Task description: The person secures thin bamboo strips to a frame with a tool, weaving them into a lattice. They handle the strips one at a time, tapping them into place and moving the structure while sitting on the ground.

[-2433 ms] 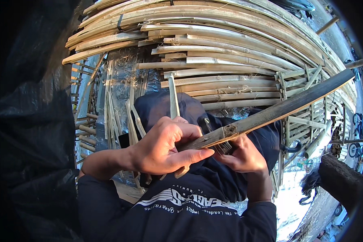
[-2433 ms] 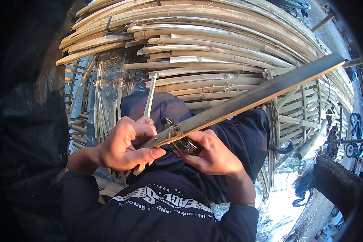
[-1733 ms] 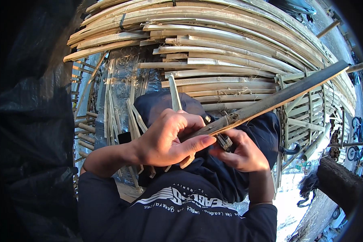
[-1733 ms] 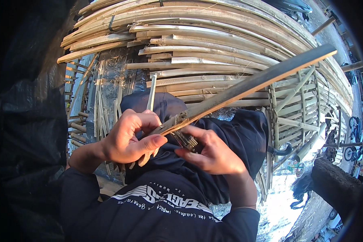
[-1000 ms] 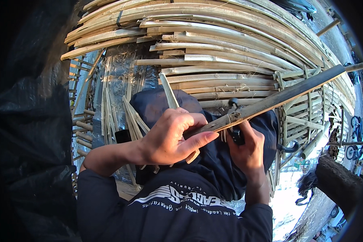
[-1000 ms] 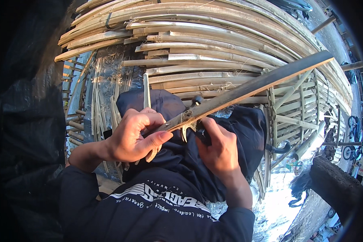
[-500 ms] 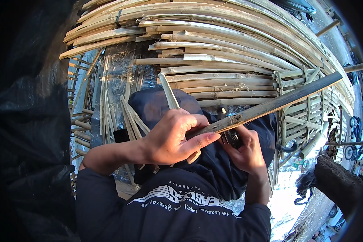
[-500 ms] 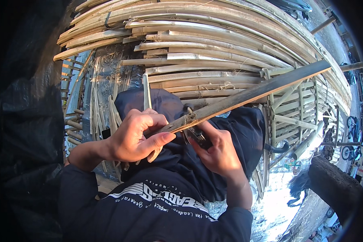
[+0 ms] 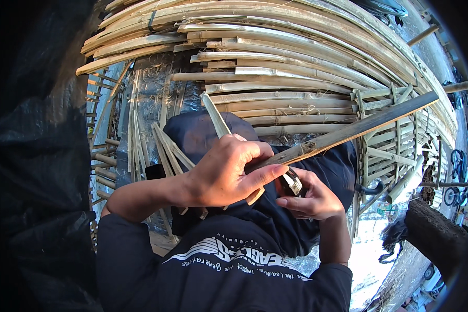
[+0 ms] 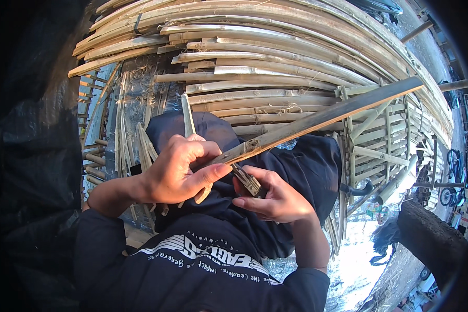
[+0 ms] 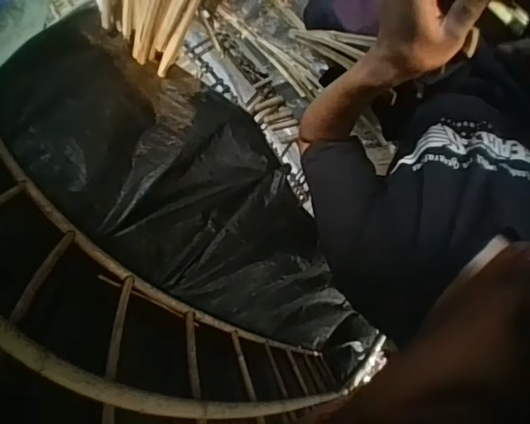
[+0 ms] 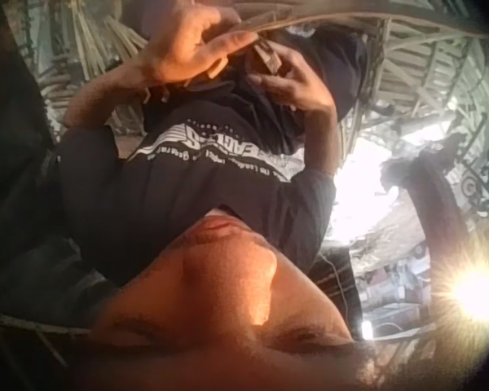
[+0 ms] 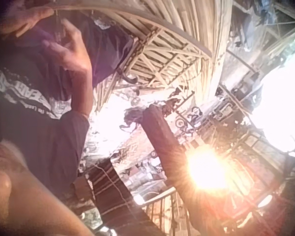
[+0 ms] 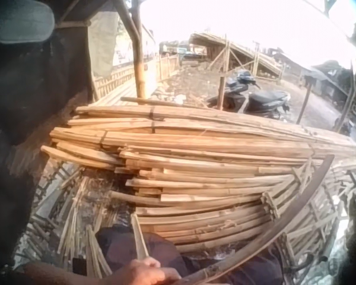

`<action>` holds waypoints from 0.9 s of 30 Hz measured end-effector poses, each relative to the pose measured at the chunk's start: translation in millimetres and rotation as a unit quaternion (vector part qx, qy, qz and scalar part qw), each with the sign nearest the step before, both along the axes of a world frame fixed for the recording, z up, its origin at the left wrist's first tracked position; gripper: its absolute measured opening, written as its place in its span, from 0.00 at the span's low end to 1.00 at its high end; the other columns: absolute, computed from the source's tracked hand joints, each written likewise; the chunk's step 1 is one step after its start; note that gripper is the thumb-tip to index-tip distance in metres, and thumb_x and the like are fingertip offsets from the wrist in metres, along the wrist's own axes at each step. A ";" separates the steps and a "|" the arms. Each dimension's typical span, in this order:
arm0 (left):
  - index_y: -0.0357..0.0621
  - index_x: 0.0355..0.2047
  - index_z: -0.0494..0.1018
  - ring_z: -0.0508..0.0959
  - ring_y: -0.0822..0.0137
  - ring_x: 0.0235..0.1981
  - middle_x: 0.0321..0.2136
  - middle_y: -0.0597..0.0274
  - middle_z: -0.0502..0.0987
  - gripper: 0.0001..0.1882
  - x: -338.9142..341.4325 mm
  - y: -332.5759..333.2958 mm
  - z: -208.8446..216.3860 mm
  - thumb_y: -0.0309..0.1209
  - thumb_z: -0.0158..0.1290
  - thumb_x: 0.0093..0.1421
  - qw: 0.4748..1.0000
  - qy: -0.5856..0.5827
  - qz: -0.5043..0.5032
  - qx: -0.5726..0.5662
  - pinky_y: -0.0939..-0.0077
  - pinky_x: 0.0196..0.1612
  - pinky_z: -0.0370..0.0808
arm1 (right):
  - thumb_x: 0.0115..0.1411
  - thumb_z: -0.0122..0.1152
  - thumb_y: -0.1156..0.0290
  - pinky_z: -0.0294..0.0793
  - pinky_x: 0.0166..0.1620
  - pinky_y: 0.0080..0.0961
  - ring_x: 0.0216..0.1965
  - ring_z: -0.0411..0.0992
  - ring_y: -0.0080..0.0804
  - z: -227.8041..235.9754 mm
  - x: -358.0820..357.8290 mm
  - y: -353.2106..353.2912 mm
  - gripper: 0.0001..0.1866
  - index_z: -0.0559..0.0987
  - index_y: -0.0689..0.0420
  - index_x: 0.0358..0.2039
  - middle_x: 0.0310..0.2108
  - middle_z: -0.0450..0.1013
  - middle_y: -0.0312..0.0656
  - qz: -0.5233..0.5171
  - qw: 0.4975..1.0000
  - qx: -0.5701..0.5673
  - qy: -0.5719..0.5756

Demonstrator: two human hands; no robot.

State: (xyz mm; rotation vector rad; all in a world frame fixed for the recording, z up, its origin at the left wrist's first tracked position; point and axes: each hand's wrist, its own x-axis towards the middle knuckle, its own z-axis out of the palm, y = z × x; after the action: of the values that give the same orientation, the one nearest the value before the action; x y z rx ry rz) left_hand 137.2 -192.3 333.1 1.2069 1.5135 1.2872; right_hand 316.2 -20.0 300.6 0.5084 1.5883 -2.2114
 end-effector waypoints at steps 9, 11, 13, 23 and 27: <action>0.34 0.26 0.75 0.78 0.73 0.13 0.12 0.65 0.73 0.18 2.3 1.9 -13.2 0.36 0.57 0.70 1.000 0.023 0.003 0.016 0.80 0.18 0.69 | 0.50 0.66 0.81 0.76 0.30 0.36 0.28 0.77 0.48 -43.7 1.7 -4.3 0.23 0.76 0.58 0.48 0.30 0.76 0.47 -0.212 0.642 0.687 0.265; 0.34 0.26 0.75 0.78 0.73 0.13 0.12 0.65 0.73 0.18 2.4 3.8 -15.1 0.36 0.57 0.70 0.999 0.039 0.003 0.013 0.79 0.18 0.69 | 0.48 0.66 0.81 0.76 0.29 0.37 0.26 0.76 0.48 -47.4 2.8 -2.5 0.24 0.76 0.57 0.49 0.29 0.74 0.47 -0.228 0.590 0.719 0.287; 0.34 0.25 0.75 0.78 0.72 0.13 0.12 0.65 0.73 0.19 1.5 5.3 -16.0 0.36 0.57 0.70 0.998 0.056 0.003 0.011 0.79 0.18 0.69 | 0.44 0.67 0.82 0.75 0.28 0.37 0.24 0.73 0.47 -47.7 0.0 -3.0 0.27 0.76 0.57 0.48 0.27 0.72 0.46 -0.220 0.614 0.709 0.269; 0.40 0.27 0.78 0.76 0.64 0.13 0.10 0.63 0.75 0.17 1.7 5.4 -28.4 0.40 0.58 0.68 0.979 0.194 0.053 0.033 0.70 0.34 0.69 | 0.57 0.68 0.79 0.71 0.29 0.28 0.25 0.74 0.39 -20.5 6.1 0.4 0.18 0.75 0.59 0.48 0.30 0.75 0.49 -0.065 0.909 0.393 0.119; 0.38 0.28 0.77 0.77 0.71 0.12 0.11 0.66 0.76 0.16 1.0 7.3 -21.7 0.38 0.59 0.68 0.990 0.141 0.012 0.025 0.79 0.31 0.68 | 0.52 0.67 0.81 0.74 0.29 0.34 0.30 0.76 0.49 -45.3 9.6 -7.4 0.22 0.75 0.58 0.49 0.34 0.77 0.48 -0.191 0.711 0.641 0.217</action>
State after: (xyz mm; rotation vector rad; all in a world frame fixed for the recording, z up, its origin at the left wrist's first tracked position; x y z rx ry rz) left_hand 138.2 -185.0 311.4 1.4552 1.7071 1.2138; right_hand 325.8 -27.5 255.4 0.6970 3.4450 -1.0263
